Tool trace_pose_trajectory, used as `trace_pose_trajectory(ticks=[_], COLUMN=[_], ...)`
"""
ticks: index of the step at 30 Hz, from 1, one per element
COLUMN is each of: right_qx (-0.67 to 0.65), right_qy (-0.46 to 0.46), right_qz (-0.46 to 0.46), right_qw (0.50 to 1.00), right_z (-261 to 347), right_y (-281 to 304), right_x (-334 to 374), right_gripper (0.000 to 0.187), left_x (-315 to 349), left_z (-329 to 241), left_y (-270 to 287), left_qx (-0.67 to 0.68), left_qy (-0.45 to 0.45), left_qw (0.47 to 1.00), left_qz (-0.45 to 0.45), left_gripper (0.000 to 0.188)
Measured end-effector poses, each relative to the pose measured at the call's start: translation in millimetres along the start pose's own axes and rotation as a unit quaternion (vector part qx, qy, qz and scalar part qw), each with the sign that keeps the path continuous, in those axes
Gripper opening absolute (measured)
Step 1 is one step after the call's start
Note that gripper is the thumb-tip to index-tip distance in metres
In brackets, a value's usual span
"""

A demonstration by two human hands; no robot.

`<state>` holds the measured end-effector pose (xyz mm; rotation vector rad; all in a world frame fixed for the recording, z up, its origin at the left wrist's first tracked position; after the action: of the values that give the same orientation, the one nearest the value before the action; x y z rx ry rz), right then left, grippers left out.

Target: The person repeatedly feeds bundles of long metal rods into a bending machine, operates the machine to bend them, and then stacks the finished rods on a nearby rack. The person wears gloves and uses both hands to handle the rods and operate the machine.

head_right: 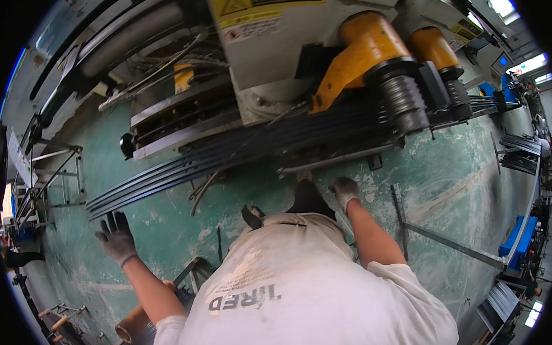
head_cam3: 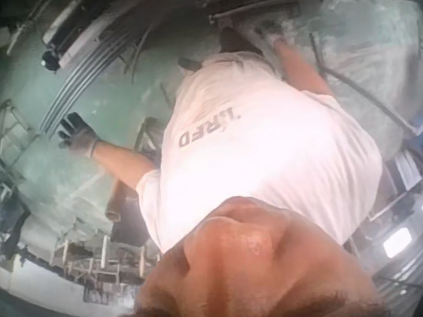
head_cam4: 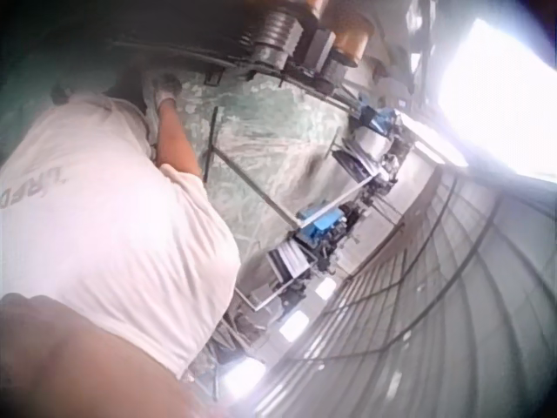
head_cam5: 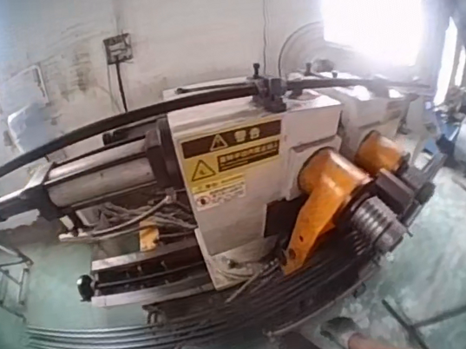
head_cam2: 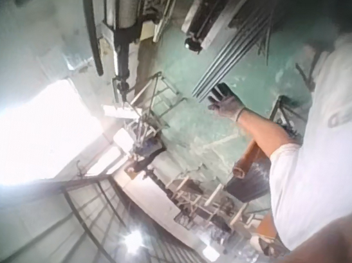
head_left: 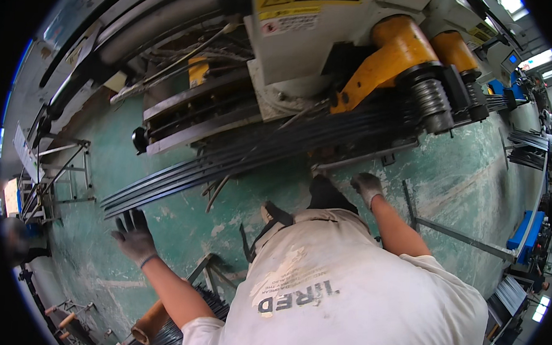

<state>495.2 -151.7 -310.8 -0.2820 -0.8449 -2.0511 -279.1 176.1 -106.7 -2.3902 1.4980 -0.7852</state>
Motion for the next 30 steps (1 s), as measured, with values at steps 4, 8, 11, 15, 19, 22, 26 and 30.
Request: trace_pose_trajectory(ticks=[4, 8, 11, 15, 19, 22, 26, 30], right_qx=[0.130, 0.130, 0.162, 0.157, 0.118, 0.025, 0.109, 0.091], right_qy=[0.033, 0.014, 0.002, 0.071, 0.147, -0.096, -0.082, -0.199], right_qz=[0.052, 0.042, 0.033, -0.032, -0.101, -0.026, -0.010, -0.006], right_qw=[0.990, 0.991, 0.986, 0.984, 0.977, 0.995, 0.991, 0.976], right_z=[-39, -45, -64, -62, -57, -56, -119, -137], right_y=[37, 87, 133, 175, 166, 153, 126, 125], right_x=[-50, -73, -100, -121, -107, -70, -17, 76], right_gripper=[0.047, 0.049, 0.049, 0.049, 0.049, 0.049, 0.047, 0.052], left_x=[56, 142, 193, 188, 167, 195, 205, 208], left_z=[131, 268, 301, 304, 256, 261, 290, 318], left_y=[1, -63, -176, -171, -189, -220, -231, -219], left_qx=[-0.020, -0.025, 0.112, -0.098, -0.481, -0.804, -0.755, -0.649], left_qy=[0.128, 0.267, 0.262, 0.199, -0.039, -0.425, -0.480, -0.413], left_qw=[0.991, 0.962, 0.896, 0.944, 0.833, 0.250, 0.216, 0.401], left_qz=[-0.032, -0.050, 0.341, 0.244, 0.270, 0.333, 0.390, 0.497], left_gripper=[0.079, 0.070, 0.039, 0.037, 0.016, 0.022, 0.025, 0.027])
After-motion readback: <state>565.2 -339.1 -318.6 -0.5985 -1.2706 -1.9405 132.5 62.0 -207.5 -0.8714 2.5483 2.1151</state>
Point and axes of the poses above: each hand's wrist, its own x-axis away from the middle knuckle, its own y-axis out of the back of the hand, z = x × y, the point moved 9 cm from there along -x, towards the middle knuckle, and after that the axes turned 15 degrees about -x, right-handed, at the moved point
